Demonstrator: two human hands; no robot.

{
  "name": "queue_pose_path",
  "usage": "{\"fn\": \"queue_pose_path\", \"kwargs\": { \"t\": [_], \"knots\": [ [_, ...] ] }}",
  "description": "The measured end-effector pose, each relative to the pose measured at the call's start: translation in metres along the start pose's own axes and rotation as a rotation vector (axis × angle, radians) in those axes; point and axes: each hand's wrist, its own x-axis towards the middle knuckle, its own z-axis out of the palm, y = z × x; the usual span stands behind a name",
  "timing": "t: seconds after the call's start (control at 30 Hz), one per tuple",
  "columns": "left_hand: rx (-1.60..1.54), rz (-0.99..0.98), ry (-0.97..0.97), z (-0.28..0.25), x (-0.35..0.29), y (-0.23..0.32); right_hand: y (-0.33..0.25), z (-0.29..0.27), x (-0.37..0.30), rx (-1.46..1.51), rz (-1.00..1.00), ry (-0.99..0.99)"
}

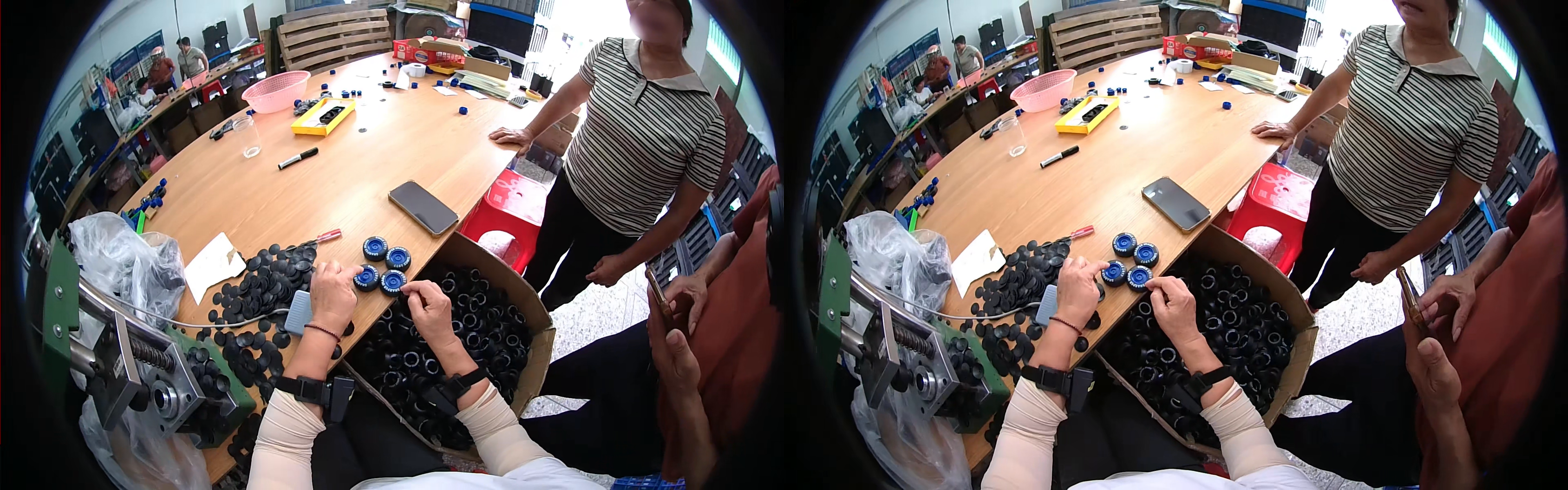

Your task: The person is using a manual press machine to assemble small black plastic components at a workshop table.

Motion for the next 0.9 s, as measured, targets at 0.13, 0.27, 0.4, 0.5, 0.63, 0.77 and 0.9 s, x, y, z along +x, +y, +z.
{"fn": "queue_pose_path", "kwargs": {
  "t": [0.13,0.27,0.4,0.5,0.63,0.77,0.9],
  "knots": [
    [0.033,0.003,-0.038,0.004,-0.004,0.000,-0.005,-0.003,-0.003,0.043,0.051,-0.021],
    [0.078,0.006,-0.069,0.006,-0.004,-0.001,-0.008,0.000,-0.005,-0.072,0.081,-0.071],
    [0.091,0.063,-0.011,0.015,0.014,-0.008,-0.004,-0.003,0.014,-0.136,0.097,-0.062],
    [0.098,0.091,-0.004,0.022,0.041,-0.013,0.005,-0.002,0.039,-0.188,0.107,-0.052],
    [0.138,0.070,-0.186,0.027,0.056,-0.010,0.017,-0.005,0.059,-0.286,0.101,-0.146],
    [0.090,0.041,-0.142,0.029,0.056,-0.011,0.019,-0.006,0.068,-0.338,0.057,-0.178],
    [0.159,0.072,-0.177,0.021,0.053,-0.017,0.012,-0.011,0.065,-0.376,0.074,-0.232]
  ]
}}
